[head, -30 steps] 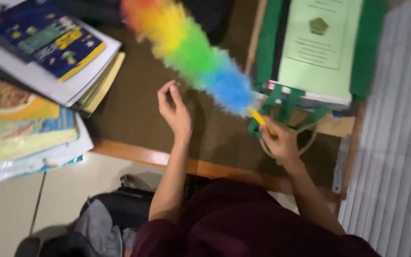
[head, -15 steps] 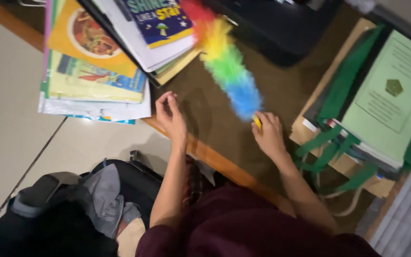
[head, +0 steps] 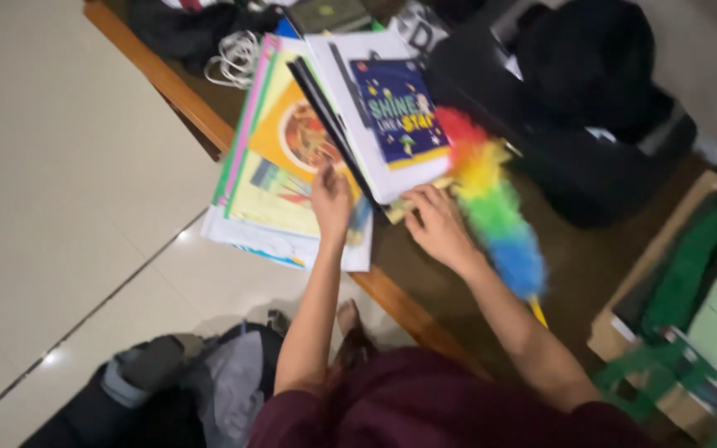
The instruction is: The recorder is dusting and organizing various items on a desk, including books, documents, and bags.
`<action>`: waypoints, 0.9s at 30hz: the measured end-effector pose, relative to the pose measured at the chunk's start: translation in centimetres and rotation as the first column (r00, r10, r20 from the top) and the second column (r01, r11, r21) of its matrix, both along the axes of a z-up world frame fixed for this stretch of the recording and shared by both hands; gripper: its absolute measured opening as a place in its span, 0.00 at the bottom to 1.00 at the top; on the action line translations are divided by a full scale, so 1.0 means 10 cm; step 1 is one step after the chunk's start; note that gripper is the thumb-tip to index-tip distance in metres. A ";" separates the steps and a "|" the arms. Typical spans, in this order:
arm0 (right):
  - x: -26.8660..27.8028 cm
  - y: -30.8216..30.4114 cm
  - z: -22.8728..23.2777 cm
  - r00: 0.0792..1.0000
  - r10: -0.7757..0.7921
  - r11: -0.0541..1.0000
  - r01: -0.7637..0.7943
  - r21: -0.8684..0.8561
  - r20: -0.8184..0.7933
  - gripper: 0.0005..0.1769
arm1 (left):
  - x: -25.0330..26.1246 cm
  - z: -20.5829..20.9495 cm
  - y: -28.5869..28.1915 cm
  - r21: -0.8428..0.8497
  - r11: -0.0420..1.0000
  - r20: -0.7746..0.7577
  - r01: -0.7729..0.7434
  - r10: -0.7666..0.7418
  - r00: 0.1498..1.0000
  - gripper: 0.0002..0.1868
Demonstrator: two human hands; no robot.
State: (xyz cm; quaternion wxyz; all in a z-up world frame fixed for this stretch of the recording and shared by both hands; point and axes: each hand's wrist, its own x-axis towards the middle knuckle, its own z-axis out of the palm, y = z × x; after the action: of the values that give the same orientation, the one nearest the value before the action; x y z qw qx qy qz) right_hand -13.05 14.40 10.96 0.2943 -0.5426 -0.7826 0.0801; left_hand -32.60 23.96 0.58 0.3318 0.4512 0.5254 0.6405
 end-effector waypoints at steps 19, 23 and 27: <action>-1.09 1.54 0.08 0.940 -0.280 0.958 0.287 -0.008 0.196 0.44 | -0.53 0.51 1.39 -0.384 0.733 0.202 0.562 -0.527 0.825 0.13; -1.10 1.63 0.02 0.900 -0.297 0.927 0.352 -0.132 0.319 0.48 | -0.45 0.02 1.55 -0.182 0.916 -0.200 0.357 -0.389 0.899 0.13; -1.07 1.64 0.04 0.892 -0.273 0.924 0.348 -0.161 0.361 0.49 | -0.44 0.12 1.49 -0.082 0.934 -0.246 0.347 -0.357 0.901 0.11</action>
State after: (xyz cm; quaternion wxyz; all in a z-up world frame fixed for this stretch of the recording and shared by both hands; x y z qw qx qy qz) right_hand -23.80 30.79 11.35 0.1053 -0.6963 -0.7095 0.0259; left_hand -36.98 38.85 1.80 0.3793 0.6116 0.4853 0.4967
